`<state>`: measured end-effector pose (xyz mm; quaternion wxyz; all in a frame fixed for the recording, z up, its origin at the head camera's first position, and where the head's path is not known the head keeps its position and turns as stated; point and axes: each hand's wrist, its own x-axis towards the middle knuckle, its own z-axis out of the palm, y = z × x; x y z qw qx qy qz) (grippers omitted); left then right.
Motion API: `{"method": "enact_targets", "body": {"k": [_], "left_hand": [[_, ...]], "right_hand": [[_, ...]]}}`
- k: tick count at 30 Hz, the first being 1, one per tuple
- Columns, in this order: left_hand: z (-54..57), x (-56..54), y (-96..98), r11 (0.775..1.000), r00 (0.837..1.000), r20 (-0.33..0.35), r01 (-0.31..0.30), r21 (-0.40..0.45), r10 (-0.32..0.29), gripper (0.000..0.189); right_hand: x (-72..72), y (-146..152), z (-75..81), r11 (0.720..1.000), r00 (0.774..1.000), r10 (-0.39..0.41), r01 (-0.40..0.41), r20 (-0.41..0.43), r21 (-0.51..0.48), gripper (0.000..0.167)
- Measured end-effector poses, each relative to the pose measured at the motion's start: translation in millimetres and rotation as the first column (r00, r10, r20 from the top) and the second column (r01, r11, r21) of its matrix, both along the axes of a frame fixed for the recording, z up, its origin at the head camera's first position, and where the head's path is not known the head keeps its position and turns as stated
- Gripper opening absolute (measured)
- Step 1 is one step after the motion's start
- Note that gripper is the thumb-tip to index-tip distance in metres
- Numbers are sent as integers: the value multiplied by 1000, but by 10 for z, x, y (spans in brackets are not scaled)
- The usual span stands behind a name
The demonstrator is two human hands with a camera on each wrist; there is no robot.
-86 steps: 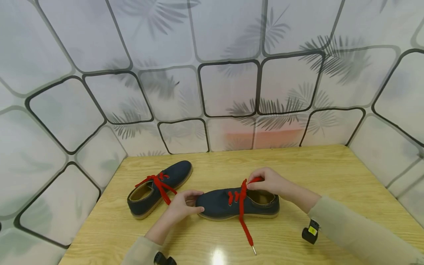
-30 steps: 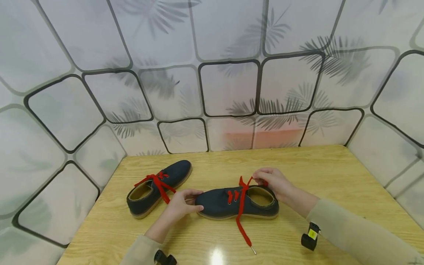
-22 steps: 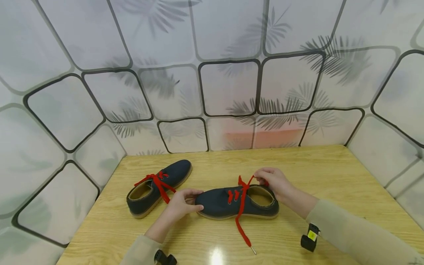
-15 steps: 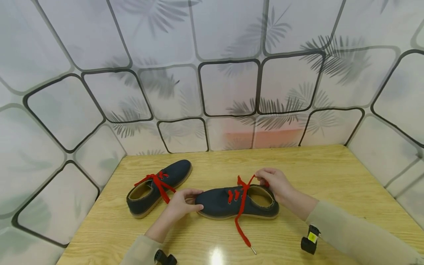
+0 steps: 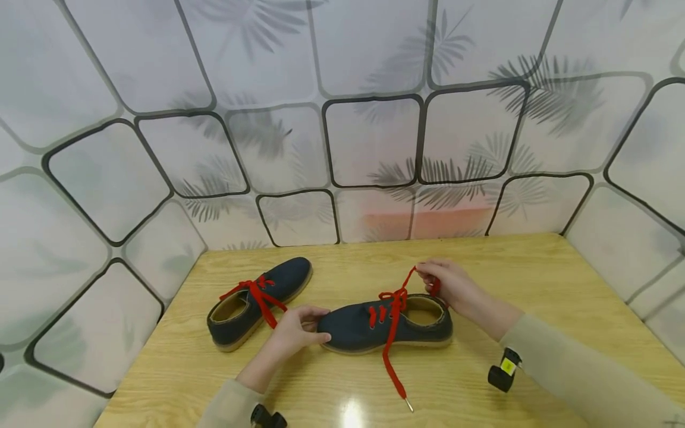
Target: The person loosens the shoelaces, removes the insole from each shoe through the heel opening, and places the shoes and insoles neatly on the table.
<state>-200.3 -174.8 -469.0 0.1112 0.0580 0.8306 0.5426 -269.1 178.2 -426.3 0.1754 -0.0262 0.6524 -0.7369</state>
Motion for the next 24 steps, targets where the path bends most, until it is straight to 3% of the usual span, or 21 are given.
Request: {"method": "enact_targets", "body": {"k": [9,16,24], "left_hand": [[45,1,4,1000,1000,-7,4,-6,-4,49],[30,-4,8,1000,1000,-22,10,-9,-11,48],[5,13,8,1000,1000,-21,-2,0,2,49]], "right_hand": [[-69,30,166,986,995,47,-31,-93,167,13],[-99,47,185,946,984,57,1,-170,325,16],[-53,95,234,938,963,69,26,-261,345,23]]}}
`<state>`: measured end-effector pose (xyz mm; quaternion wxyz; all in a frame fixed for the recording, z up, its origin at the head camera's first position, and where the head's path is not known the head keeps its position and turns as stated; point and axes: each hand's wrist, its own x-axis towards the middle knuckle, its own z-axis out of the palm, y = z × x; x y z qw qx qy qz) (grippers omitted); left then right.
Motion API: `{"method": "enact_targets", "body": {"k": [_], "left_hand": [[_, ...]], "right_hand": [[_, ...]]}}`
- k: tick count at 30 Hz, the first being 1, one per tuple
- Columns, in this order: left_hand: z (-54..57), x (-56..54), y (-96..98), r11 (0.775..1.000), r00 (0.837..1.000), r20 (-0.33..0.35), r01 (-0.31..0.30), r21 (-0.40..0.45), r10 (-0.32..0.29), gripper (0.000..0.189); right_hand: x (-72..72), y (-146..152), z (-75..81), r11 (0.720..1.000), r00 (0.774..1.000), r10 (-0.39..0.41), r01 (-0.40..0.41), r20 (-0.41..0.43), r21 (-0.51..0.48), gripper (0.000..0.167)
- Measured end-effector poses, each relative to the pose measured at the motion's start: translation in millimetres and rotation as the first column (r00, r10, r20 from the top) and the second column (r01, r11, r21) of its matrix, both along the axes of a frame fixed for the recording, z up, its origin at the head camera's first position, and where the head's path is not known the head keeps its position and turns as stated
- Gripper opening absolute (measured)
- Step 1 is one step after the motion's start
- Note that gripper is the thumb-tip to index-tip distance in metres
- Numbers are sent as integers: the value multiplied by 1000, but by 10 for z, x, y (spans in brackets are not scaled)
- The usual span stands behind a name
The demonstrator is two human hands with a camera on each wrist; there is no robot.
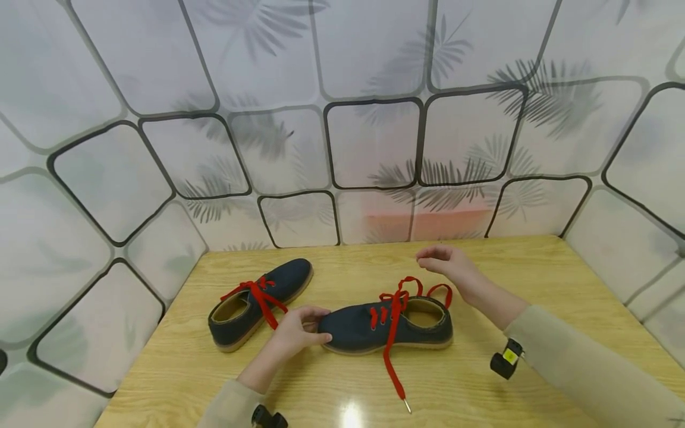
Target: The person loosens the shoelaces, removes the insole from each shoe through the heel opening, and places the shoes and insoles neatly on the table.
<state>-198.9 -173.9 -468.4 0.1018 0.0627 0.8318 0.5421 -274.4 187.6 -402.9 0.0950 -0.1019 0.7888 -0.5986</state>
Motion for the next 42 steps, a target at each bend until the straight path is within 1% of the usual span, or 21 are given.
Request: {"method": "enact_targets", "body": {"k": [5,8,12,17,23,29,33,39,42], "left_hand": [[-4,18,1,1000,1000,11,2,5,-2,49],[-2,22,4,1000,1000,12,5,7,-5,50],[3,21,7,1000,1000,10,2,4,-3,50],[8,16,6,1000,1000,13,3,1,-3,50],[4,7,9,1000,1000,12,10,0,-10,50],[2,-2,9,1000,1000,7,6,-3,-6,50],[1,-13,5,1000,1000,8,4,-3,-4,50],[9,-24,6,1000,1000,8,4,-4,-4,50],[8,-17,7,1000,1000,11,7,-4,-7,50]], "right_hand": [[68,-33,38,1000,1000,23,-23,-12,8,24],[122,-85,49,998,998,51,-51,-31,30,23],[201,-168,32,990,992,111,-105,-59,93,21],[264,-297,-39,975,979,175,-158,-102,157,16],[275,-371,-120,962,969,194,-157,-154,225,14],[265,-354,-162,948,947,248,-194,-204,253,17],[245,-323,-175,941,937,283,-231,-204,245,13],[244,-293,-177,930,923,328,-279,-201,239,15],[248,-291,-179,925,922,337,-287,-192,248,15]]}}
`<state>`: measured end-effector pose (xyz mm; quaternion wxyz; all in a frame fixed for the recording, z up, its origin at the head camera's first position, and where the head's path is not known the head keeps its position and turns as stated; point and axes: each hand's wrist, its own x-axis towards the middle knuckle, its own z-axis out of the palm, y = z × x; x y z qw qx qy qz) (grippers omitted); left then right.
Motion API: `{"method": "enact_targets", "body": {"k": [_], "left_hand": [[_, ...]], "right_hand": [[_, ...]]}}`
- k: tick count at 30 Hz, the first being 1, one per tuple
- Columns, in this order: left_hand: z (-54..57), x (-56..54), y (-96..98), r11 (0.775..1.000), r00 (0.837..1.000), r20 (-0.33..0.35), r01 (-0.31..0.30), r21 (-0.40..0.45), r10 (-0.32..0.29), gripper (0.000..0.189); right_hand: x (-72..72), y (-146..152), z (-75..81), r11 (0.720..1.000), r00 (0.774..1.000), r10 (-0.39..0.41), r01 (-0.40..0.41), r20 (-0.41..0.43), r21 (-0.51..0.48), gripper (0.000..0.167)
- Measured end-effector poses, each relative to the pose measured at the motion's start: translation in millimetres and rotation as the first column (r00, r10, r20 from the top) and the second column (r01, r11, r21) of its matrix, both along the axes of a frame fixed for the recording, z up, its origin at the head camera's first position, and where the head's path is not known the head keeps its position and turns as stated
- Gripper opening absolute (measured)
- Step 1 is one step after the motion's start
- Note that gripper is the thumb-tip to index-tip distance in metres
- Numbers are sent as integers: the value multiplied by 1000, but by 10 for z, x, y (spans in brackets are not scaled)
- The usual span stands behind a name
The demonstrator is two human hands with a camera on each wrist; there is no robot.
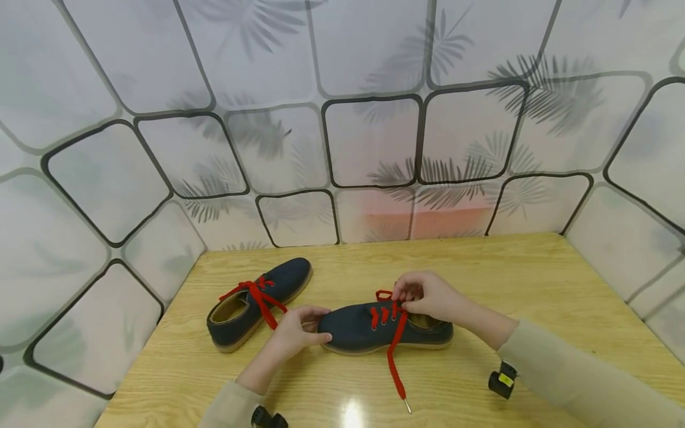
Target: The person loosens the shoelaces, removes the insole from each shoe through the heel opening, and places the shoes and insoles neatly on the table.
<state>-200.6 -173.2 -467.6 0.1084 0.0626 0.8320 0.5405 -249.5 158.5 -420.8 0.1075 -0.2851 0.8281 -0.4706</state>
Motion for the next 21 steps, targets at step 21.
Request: {"method": "enact_targets", "body": {"k": [21], "left_hand": [[12,19,-2,999,1000,9,15,30,-15,52]], "right_hand": [[-30,13,-27,997,998,57,-57,-6,48,8]]}}
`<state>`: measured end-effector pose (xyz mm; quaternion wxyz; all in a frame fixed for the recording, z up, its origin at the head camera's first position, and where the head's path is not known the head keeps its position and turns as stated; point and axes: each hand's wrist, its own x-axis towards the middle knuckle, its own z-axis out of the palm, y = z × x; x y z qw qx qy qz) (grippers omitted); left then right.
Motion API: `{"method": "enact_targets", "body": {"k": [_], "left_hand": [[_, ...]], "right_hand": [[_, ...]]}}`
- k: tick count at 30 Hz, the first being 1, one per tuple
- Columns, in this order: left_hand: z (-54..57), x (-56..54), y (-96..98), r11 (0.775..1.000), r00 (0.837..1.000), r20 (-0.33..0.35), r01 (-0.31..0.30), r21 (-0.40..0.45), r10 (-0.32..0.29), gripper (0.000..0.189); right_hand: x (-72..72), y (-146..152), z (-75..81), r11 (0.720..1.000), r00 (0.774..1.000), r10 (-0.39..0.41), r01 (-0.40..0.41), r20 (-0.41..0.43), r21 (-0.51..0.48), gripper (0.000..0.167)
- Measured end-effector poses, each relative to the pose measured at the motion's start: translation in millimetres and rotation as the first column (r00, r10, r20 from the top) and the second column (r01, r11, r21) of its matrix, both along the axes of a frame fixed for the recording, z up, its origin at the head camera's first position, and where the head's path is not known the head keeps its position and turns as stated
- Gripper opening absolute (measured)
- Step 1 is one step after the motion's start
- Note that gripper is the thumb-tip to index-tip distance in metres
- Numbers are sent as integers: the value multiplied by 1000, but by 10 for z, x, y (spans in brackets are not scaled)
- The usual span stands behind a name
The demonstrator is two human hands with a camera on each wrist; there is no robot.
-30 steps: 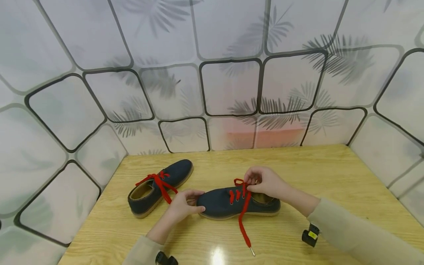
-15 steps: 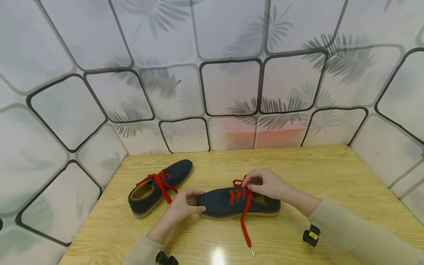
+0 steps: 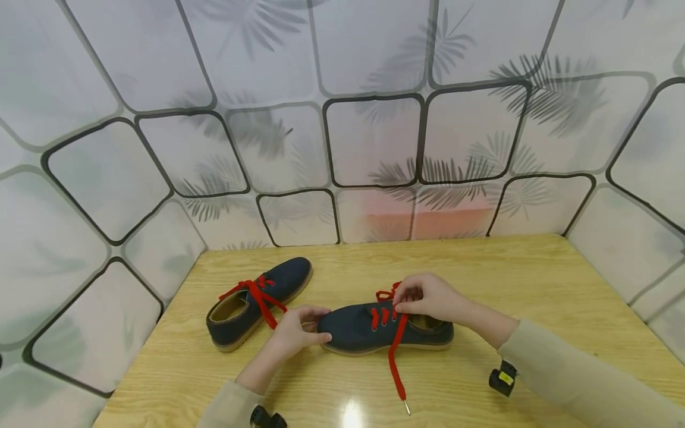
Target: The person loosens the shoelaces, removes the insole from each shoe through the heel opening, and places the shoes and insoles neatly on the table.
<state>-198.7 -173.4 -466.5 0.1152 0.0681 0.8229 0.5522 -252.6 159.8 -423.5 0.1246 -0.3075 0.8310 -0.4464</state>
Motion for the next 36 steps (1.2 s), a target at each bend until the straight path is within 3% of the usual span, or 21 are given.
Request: {"method": "enact_targets", "body": {"k": [8,17,23,28,36], "left_hand": [[-2,-1,0,1000,1000,8,0,-5,0,52],[-12,-6,-10,1000,1000,-1,14,0,-14,52],[-12,-11,-13,1000,1000,-14,11,-8,-11,51],[-4,-8,-12,1000,1000,-18,11,-13,-12,51],[4,2,-8,1000,1000,-22,10,-13,-10,51]], "right_hand": [[-23,15,-19,1000,1000,13,-13,17,11,6],[-64,11,-30,998,990,-32,38,134,-40,13],[-45,6,-25,1000,1000,-2,2,17,9,8],[-24,-17,-7,998,997,19,-14,-73,65,17],[-38,-20,-2,998,999,28,-26,-34,61,16]]}}
